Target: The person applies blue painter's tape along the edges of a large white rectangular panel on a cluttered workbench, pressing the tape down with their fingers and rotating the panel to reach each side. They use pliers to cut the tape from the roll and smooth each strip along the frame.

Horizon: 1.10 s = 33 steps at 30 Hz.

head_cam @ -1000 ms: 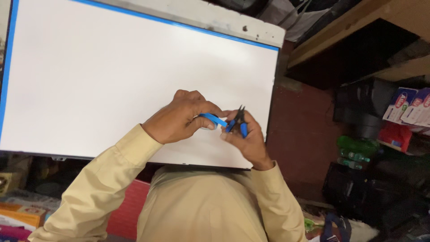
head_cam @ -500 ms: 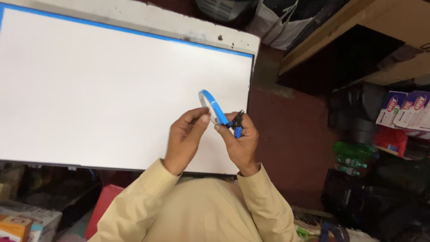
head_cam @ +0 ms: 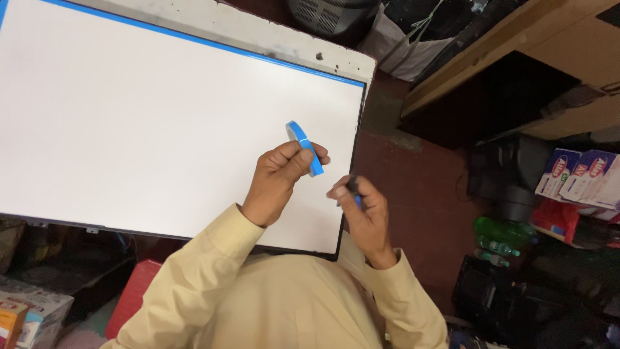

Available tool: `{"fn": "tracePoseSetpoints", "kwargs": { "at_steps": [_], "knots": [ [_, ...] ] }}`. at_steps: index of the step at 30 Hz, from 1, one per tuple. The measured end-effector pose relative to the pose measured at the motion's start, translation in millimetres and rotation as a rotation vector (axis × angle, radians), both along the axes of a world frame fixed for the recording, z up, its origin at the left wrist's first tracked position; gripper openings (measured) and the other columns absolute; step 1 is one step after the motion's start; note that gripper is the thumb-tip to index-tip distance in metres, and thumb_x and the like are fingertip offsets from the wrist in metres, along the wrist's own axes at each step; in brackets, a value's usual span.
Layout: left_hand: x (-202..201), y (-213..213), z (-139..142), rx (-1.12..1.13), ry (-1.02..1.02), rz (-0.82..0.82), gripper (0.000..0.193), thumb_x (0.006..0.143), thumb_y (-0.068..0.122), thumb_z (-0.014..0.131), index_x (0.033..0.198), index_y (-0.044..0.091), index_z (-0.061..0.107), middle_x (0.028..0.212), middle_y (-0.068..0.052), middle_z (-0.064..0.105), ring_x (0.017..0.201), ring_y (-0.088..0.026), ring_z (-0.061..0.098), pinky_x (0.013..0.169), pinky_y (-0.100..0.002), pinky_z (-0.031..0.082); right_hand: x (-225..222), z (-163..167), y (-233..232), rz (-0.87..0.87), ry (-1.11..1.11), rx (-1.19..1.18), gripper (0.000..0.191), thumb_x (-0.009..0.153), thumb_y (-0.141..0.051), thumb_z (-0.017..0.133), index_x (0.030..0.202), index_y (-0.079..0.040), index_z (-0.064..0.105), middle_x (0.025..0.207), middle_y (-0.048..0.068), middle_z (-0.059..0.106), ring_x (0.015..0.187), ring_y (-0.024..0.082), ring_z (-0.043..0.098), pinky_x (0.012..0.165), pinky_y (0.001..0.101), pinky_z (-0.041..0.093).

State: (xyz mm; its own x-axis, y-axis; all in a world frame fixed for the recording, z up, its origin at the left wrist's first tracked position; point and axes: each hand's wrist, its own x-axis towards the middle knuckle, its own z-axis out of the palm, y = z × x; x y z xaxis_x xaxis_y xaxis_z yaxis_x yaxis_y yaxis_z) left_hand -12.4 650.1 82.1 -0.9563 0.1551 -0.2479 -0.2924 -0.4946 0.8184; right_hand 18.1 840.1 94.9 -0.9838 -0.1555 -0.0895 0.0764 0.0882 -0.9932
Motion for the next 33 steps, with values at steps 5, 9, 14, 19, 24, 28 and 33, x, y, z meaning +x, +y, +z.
{"fn": "tracePoseSetpoints", "kwargs": {
  "at_steps": [5, 9, 14, 19, 24, 28, 33],
  "knots": [
    [-1, -3, -5, -0.010, 0.050, -0.068, 0.021, 0.106, 0.018, 0.061, 0.107, 0.000, 0.072, 0.100, -0.006, 0.073, 0.096, -0.016, 0.069, 0.086, -0.034, 0.055, 4, 15, 4, 0.197, -0.108, 0.171, 0.014, 0.099, -0.013, 0.068, 0.100, 0.000, 0.069, 0.081, 0.001, 0.064, 0.078, 0.007, 0.056, 0.072, 0.0260, 0.049],
    [-1, -3, -7, 0.009, 0.043, -0.078, 0.020, 0.104, 0.015, 0.061, 0.106, -0.001, 0.072, 0.099, -0.006, 0.073, 0.093, -0.016, 0.071, 0.085, -0.033, 0.057, 0, 22, -2, 0.228, -0.118, 0.177, 0.014, 0.097, -0.014, 0.069, 0.100, 0.000, 0.070, 0.082, 0.000, 0.067, 0.078, 0.007, 0.057, 0.072, 0.0257, 0.049],
    [2, -5, -6, 0.008, 0.057, -0.103, 0.018, 0.104, 0.011, 0.060, 0.105, -0.002, 0.072, 0.093, -0.006, 0.073, 0.091, -0.016, 0.070, 0.084, -0.032, 0.058, 0, 26, -7, 0.248, -0.108, 0.188, 0.016, 0.096, -0.015, 0.070, 0.100, 0.000, 0.071, 0.084, 0.001, 0.068, 0.080, 0.007, 0.058, 0.074, 0.0257, 0.050],
    [2, -8, -5, -0.038, 0.089, -0.111, 0.018, 0.104, 0.010, 0.060, 0.104, -0.003, 0.072, 0.090, -0.006, 0.073, 0.087, -0.014, 0.068, 0.082, -0.030, 0.056, 0, 26, -10, 0.222, -0.117, 0.218, 0.016, 0.096, -0.015, 0.071, 0.102, 0.000, 0.072, 0.083, 0.001, 0.069, 0.079, 0.008, 0.058, 0.074, 0.0261, 0.051],
    [4, -11, -3, -0.024, 0.097, -0.114, 0.017, 0.104, 0.009, 0.059, 0.103, -0.003, 0.072, 0.090, -0.006, 0.072, 0.086, -0.013, 0.067, 0.082, -0.030, 0.056, 2, 26, -14, 0.230, -0.130, 0.144, 0.016, 0.096, -0.014, 0.070, 0.102, 0.001, 0.071, 0.088, 0.001, 0.069, 0.083, 0.007, 0.059, 0.077, 0.0255, 0.051],
    [7, -12, -2, -0.057, 0.098, -0.122, 0.018, 0.104, 0.009, 0.059, 0.103, -0.003, 0.072, 0.089, -0.006, 0.072, 0.083, -0.013, 0.065, 0.079, -0.029, 0.055, 2, 27, -18, 0.218, -0.139, 0.175, 0.016, 0.096, -0.014, 0.071, 0.101, 0.001, 0.072, 0.084, 0.001, 0.067, 0.079, 0.007, 0.057, 0.073, 0.0254, 0.050],
    [5, -13, -1, -0.048, 0.102, -0.147, 0.018, 0.103, 0.011, 0.061, 0.103, -0.002, 0.073, 0.089, -0.005, 0.073, 0.085, -0.013, 0.066, 0.081, -0.029, 0.055, 2, 30, -18, 0.205, -0.154, 0.209, 0.016, 0.095, -0.014, 0.071, 0.099, 0.002, 0.072, 0.081, 0.001, 0.067, 0.076, 0.007, 0.056, 0.070, 0.0254, 0.049]
  ]
}}
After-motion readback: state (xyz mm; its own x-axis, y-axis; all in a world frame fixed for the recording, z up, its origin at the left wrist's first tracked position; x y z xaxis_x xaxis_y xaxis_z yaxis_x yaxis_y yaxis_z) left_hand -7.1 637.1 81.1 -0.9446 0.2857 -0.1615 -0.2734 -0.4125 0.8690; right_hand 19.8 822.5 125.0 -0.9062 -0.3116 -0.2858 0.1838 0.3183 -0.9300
